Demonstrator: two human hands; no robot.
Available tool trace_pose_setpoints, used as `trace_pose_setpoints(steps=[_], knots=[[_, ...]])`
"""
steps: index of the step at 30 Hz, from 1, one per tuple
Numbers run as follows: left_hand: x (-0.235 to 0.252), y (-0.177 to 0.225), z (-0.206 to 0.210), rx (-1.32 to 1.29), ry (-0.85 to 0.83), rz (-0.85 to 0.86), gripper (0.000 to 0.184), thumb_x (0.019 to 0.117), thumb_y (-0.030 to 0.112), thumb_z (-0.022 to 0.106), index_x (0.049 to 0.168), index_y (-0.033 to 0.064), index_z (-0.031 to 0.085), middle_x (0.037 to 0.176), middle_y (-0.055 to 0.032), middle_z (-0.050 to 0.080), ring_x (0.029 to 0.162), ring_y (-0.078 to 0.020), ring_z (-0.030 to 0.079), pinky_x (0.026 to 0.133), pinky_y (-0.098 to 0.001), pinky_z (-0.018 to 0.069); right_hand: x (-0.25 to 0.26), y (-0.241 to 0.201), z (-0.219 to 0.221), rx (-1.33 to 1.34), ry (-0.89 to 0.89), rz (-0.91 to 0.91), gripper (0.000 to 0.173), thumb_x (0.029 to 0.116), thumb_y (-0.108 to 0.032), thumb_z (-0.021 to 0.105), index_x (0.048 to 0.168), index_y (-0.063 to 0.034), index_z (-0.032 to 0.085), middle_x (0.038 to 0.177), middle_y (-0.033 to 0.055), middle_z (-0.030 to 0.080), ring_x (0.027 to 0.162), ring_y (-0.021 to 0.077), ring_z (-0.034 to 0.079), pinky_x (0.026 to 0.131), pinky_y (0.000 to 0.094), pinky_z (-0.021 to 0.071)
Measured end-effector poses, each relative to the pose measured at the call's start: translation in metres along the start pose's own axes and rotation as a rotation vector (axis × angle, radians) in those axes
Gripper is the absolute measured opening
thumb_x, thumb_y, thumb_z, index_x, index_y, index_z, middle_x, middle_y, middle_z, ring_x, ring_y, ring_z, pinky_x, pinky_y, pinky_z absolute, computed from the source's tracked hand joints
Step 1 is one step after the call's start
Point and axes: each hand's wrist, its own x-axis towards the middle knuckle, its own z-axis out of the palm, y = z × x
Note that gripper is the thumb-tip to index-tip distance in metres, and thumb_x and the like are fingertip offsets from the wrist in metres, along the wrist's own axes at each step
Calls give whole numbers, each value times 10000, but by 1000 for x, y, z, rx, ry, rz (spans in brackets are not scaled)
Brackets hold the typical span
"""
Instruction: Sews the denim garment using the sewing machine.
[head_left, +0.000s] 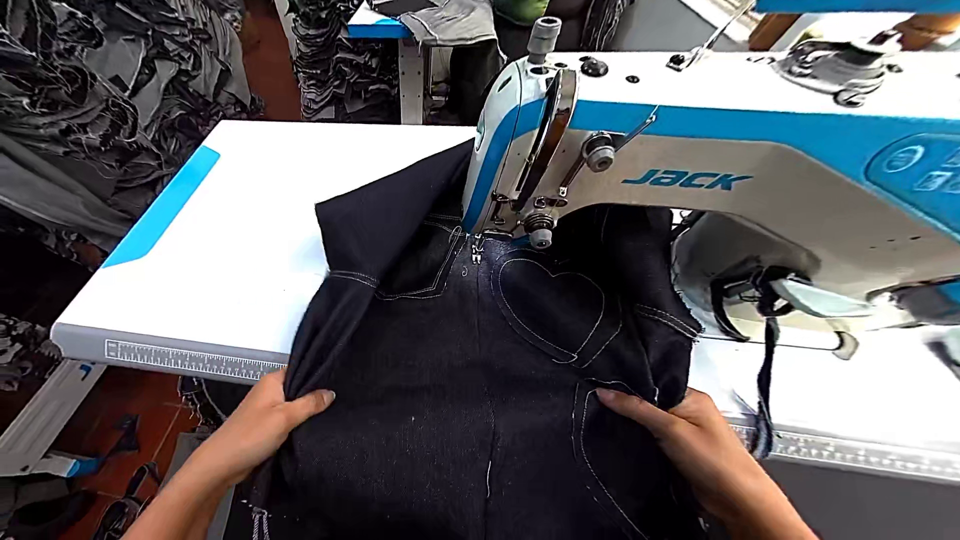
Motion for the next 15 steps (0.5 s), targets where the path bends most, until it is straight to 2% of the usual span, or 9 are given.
trace_pose_setpoints(steps=[2, 3, 4, 5, 7, 8, 10, 12, 15], knots=[[6, 1, 7, 24, -1, -6, 146, 977, 182, 692, 1031, 47, 697, 850, -65, 748, 776, -153, 733, 735, -350, 616, 2, 3, 7, -41, 29, -41, 46, 927, -138, 702, 950, -98, 701, 770, -30, 733, 686, 44, 705, 628, 242, 598], [9, 3, 12, 26, 6, 5, 184, 962, 233, 720, 1023, 60, 708, 845, -58, 749, 781, -151, 734, 748, -359, 615, 3, 6, 9, -85, 44, -71, 99, 931, -210, 705, 946, -113, 699, 757, -45, 717, 678, 32, 691, 622, 240, 582], [11, 6, 18, 13, 19, 16, 218, 935, 268, 749, 1015, 68, 716, 842, -56, 748, 784, -156, 732, 754, -373, 610, 3, 8, 9, -122, 54, -95, 153, 917, -277, 715, 933, -126, 698, 736, -57, 706, 659, 24, 682, 606, 240, 574], [13, 9, 26, -36, 62, 33, 212, 911, 242, 774, 1002, 60, 715, 831, -63, 751, 768, -163, 737, 740, -374, 620, 3, 8, 6, -150, 54, -111, 184, 889, -316, 735, 921, -139, 699, 723, -70, 706, 646, 15, 683, 594, 232, 581], [9, 9, 38, -106, 246, 85, 129, 882, 109, 771, 959, 36, 695, 787, -72, 735, 712, -169, 724, 675, -379, 617, 2, 5, -7, -239, 58, -139, 236, 816, -340, 766, 905, -133, 697, 713, -79, 696, 642, 6, 676, 601, 251, 585], [4, 7, 35, -39, 350, 136, 129, 847, 82, 758, 939, 33, 683, 770, -64, 706, 697, -168, 699, 654, -401, 594, 0, 2, -16, -283, 64, -149, 276, 790, -341, 777, 913, -110, 689, 725, -68, 681, 658, 11, 665, 625, 276, 573], [-11, 0, 20, 163, 483, 265, 202, 756, 152, 737, 905, 28, 678, 742, -43, 674, 681, -147, 674, 627, -418, 571, -3, -2, -28, -327, 60, -156, 308, 774, -375, 783, 939, -131, 693, 752, -95, 698, 694, -31, 678, 658, 227, 591], [-24, -7, 15, 319, 539, 358, 232, 730, 252, 697, 852, 55, 683, 708, 13, 655, 658, -57, 652, 606, -334, 548, -6, -3, -29, -351, 64, -175, 315, 778, -394, 770, 932, -129, 698, 758, -100, 688, 709, -43, 666, 670, 218, 566], [-24, -14, 21, 351, 552, 395, 206, 745, 232, 691, 820, 40, 689, 707, 10, 661, 668, -9, 636, 630, -263, 528, -5, -6, -29, -328, 32, -160, 286, 806, -349, 769, 950, -117, 684, 776, -114, 695, 734, -71, 669, 694, 172, 569]])
